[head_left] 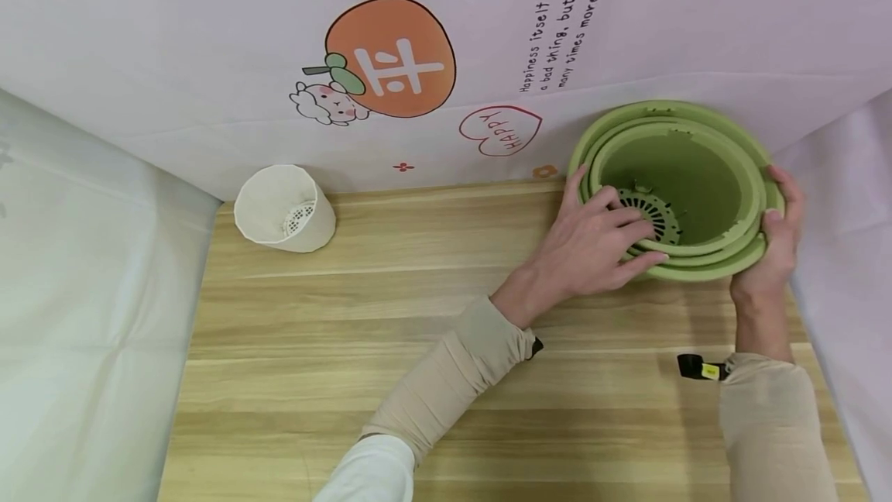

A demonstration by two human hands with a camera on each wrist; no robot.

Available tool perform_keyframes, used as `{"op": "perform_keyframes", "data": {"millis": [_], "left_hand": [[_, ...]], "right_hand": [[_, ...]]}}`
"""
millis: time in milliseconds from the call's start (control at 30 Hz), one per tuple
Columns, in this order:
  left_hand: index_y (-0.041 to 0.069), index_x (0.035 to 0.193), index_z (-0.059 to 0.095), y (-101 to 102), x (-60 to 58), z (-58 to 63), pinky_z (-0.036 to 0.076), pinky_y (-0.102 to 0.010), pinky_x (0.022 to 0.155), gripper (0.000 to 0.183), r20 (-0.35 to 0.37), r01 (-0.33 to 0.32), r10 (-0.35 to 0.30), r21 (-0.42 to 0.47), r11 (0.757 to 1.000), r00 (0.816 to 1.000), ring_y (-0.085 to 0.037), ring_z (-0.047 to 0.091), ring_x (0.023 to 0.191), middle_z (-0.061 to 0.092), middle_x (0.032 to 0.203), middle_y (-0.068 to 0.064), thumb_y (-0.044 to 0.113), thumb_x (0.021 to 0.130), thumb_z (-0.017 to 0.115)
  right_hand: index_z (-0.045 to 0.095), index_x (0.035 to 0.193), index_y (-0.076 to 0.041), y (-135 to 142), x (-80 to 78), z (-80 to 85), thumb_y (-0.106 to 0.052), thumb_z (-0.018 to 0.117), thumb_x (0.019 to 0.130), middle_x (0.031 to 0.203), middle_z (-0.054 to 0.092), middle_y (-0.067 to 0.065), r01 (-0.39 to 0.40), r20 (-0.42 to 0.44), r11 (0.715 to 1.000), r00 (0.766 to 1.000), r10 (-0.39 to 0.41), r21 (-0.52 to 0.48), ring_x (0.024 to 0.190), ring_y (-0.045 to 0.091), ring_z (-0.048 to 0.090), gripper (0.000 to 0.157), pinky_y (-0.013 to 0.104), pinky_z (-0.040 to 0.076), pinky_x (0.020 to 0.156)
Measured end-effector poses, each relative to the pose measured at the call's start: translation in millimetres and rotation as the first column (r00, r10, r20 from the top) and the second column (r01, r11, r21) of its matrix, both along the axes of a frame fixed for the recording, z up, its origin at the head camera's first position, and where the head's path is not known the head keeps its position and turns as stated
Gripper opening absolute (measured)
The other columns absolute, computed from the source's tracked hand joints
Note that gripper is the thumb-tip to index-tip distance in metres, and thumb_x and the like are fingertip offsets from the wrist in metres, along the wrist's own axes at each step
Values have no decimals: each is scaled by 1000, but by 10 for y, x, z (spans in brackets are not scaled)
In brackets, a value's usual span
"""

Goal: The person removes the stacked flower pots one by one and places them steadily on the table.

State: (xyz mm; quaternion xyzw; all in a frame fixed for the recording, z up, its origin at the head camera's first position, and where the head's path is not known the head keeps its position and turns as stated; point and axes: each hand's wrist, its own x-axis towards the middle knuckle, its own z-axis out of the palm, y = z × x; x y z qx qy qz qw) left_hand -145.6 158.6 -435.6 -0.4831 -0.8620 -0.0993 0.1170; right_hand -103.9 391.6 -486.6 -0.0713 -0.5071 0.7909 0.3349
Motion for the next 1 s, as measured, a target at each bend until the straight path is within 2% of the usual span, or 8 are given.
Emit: {"op": "perform_keyframes", "data": {"millis": [267,633,800,1000], "left_hand": [[39,114,71,-7,-3,5,-4,-64,117,38,-42,28,-27,32,999,999,-7,51,107,67,119,22,59,100,41],[36,107,74,-38,-32,39,-1,-58,120,34,-44,60,-53,166,984,998,-7,53,105,66,113,19,57,98,49],[35,103,75,-41,-44,65,1,-57,121,32,-60,73,-60,240,968,996,-7,54,103,68,110,18,57,97,53],[33,98,78,-44,-46,102,5,-55,121,30,-84,89,-66,320,943,994,-7,55,99,69,102,16,55,94,57]], "right_hand": [[51,133,6,-12,11,0,-5,29,88,142,43,25,0,1,1000,1000,0,27,132,36,43,51,38,39,111],[53,132,6,-15,-10,29,-3,27,86,143,44,25,26,-15,1000,1000,-26,3,133,37,42,54,36,39,110],[51,134,7,-15,-12,20,-3,25,87,142,44,25,31,-12,999,999,-31,34,130,36,43,54,36,41,108],[50,134,7,-26,-22,17,-3,23,90,137,48,27,33,-22,999,999,-33,19,122,35,48,53,36,46,101]]}}
